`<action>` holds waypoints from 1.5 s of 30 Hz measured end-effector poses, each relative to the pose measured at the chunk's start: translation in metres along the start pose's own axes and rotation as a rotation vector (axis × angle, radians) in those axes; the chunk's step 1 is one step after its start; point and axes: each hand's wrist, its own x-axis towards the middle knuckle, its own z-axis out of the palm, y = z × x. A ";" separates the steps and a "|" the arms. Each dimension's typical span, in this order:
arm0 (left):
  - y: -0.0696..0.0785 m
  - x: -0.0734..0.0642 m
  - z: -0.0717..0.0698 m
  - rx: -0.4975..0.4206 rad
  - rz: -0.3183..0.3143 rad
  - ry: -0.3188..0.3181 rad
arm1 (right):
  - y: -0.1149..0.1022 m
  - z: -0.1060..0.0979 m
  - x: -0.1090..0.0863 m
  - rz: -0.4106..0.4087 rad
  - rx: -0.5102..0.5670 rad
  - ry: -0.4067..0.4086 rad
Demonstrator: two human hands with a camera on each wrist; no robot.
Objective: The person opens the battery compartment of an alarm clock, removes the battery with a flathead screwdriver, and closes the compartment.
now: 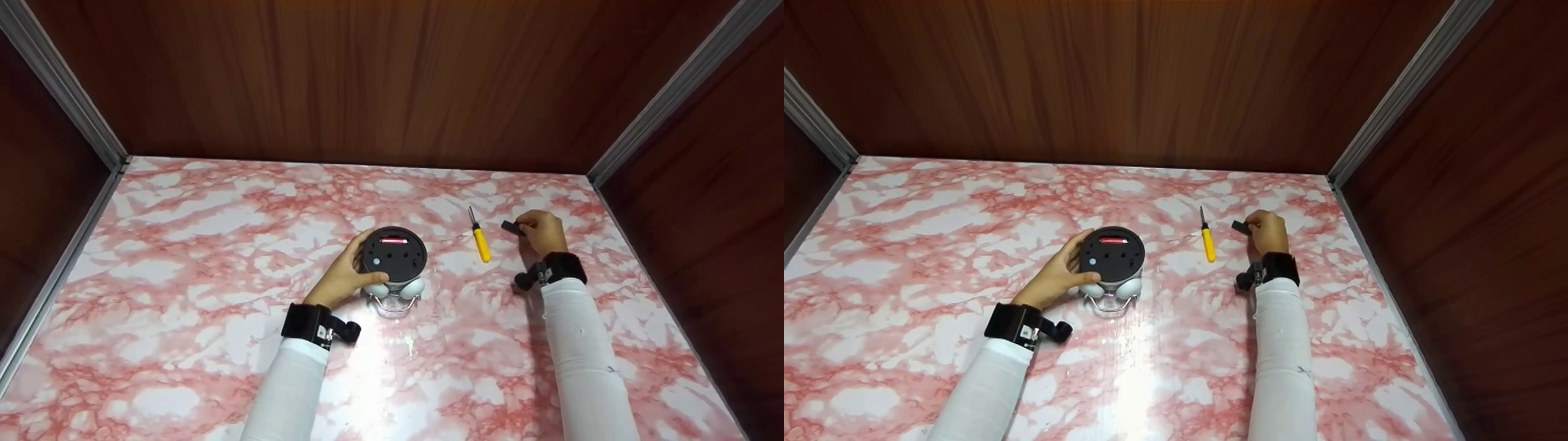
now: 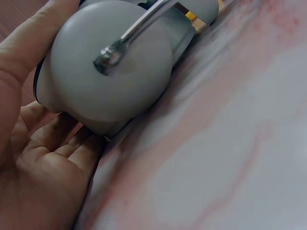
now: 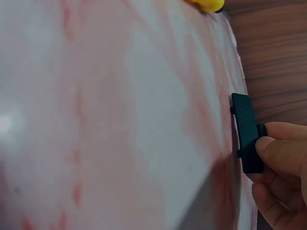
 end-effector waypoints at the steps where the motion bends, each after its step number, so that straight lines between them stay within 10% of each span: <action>1: 0.000 0.000 0.000 0.005 0.001 0.001 | 0.000 0.000 0.000 -0.011 -0.011 -0.003; 45: -0.002 0.001 0.000 -0.048 0.018 -0.014 | -0.006 0.000 -0.002 -0.128 -0.201 -0.029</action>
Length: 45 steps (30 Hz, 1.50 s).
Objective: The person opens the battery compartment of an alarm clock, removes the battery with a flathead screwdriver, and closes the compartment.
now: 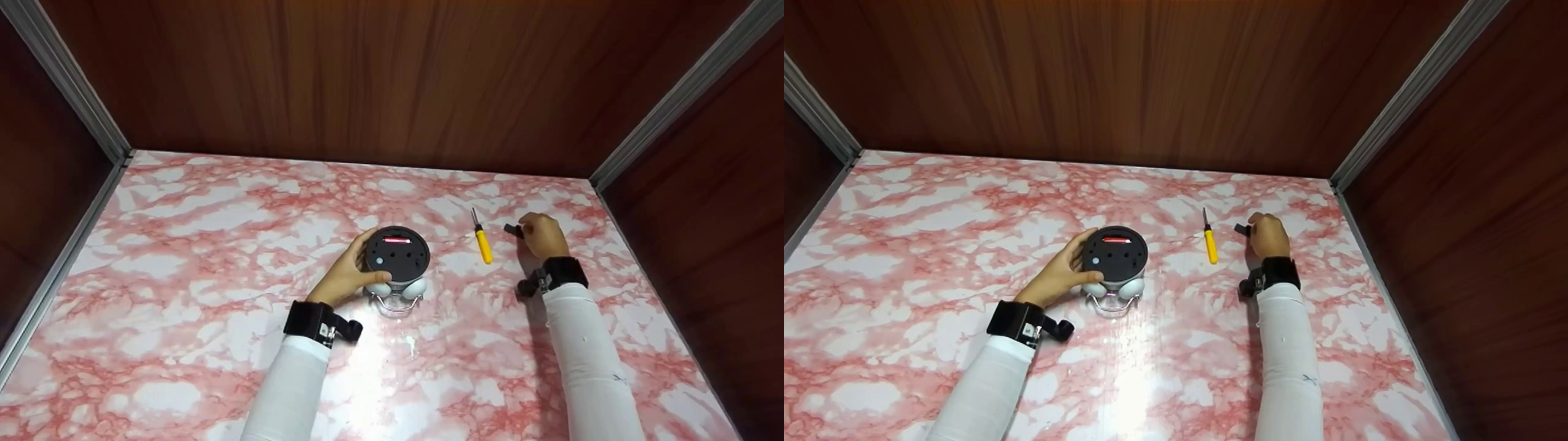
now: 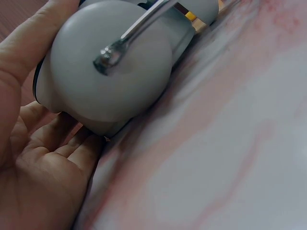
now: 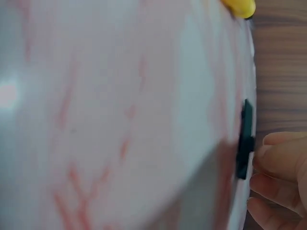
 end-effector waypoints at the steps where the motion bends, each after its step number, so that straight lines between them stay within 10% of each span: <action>1: 0.000 0.000 0.000 0.002 -0.001 0.002 | -0.002 0.000 0.000 -0.007 0.000 0.006; 12: -0.001 0.000 -0.002 0.021 0.001 0.005 | -0.042 0.006 -0.009 -0.021 0.076 0.023; 28: -0.001 -0.001 -0.004 0.048 -0.013 0.026 | -0.077 0.027 -0.018 0.163 0.225 -0.210; 45: 0.000 0.001 0.000 0.022 -0.020 0.021 | -0.084 0.039 -0.026 0.100 0.186 -0.061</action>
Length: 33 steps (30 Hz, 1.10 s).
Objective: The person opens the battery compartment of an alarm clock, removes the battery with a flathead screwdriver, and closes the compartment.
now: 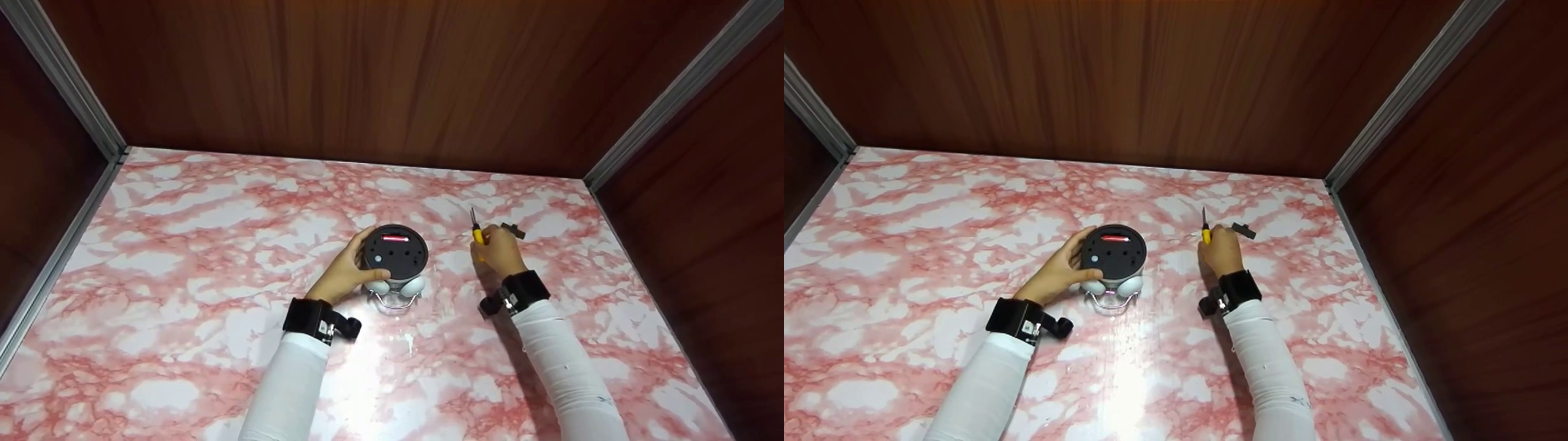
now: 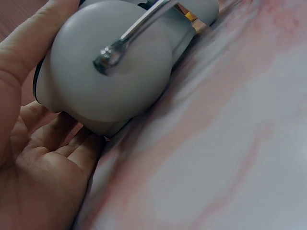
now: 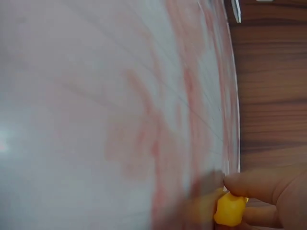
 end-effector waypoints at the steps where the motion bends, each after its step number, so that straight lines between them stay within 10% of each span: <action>1: 0.000 0.000 0.000 0.002 0.003 -0.001 | 0.001 0.001 0.000 -0.018 -0.008 0.011; 33: -0.001 0.001 -0.001 0.006 0.024 -0.021 | -0.004 -0.005 -0.011 -0.068 0.127 0.236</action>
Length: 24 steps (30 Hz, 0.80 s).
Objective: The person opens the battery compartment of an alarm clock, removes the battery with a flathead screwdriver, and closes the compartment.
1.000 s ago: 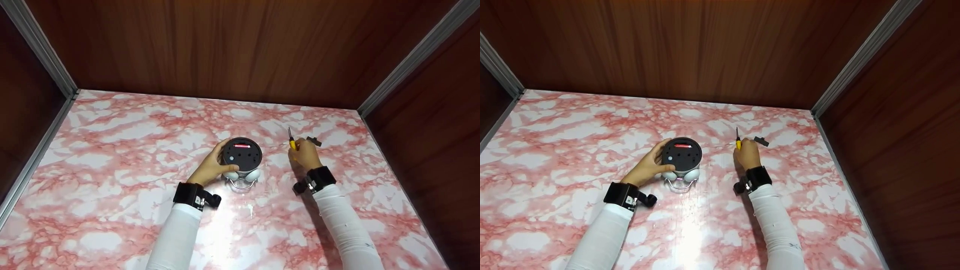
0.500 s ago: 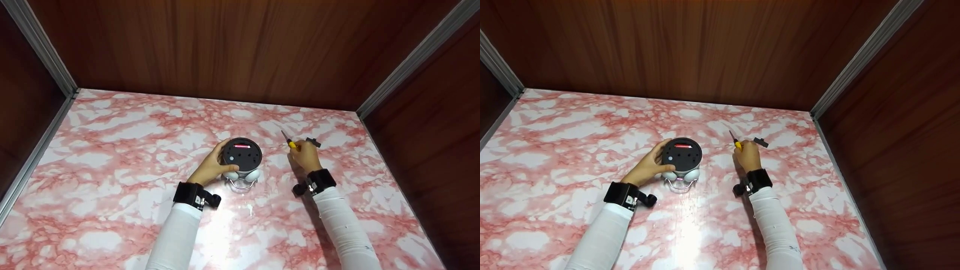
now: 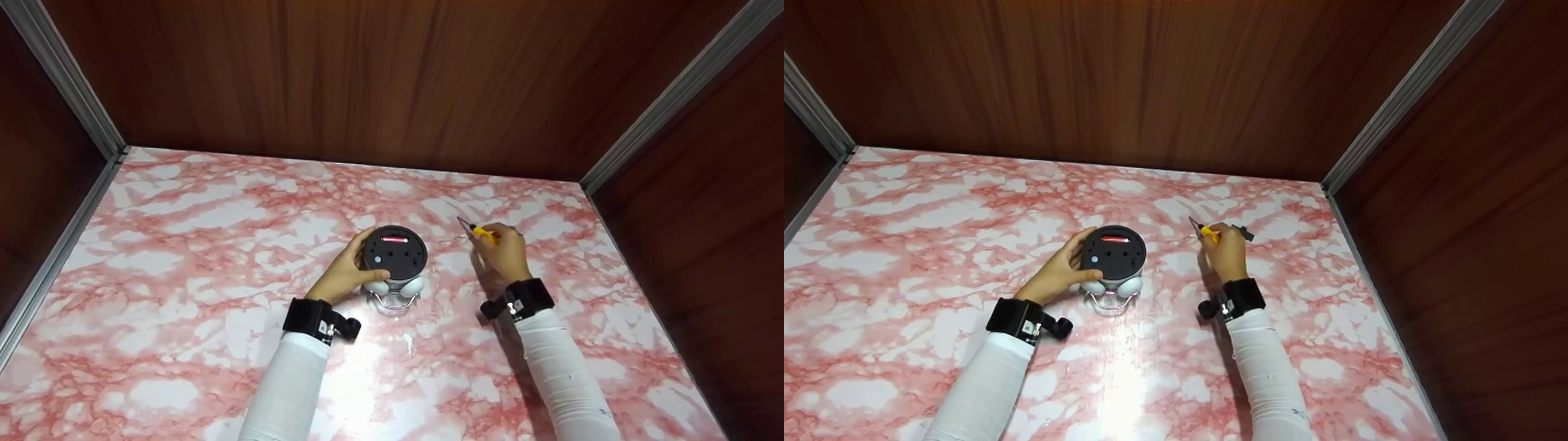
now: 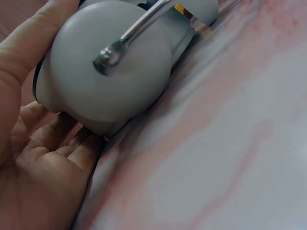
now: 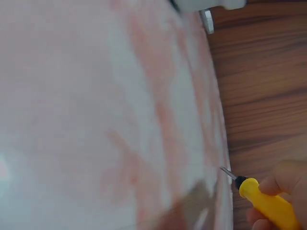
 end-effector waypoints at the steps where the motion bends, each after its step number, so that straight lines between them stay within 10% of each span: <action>1: 0.000 0.000 0.000 0.001 0.001 0.000 | -0.002 -0.001 0.000 0.007 0.019 0.018; 11: -0.001 0.000 -0.001 -0.014 -0.001 0.007 | -0.012 -0.002 0.006 0.114 0.302 0.224; 24: 0.000 0.000 0.000 -0.001 -0.009 0.015 | -0.046 0.006 0.012 0.190 0.753 0.261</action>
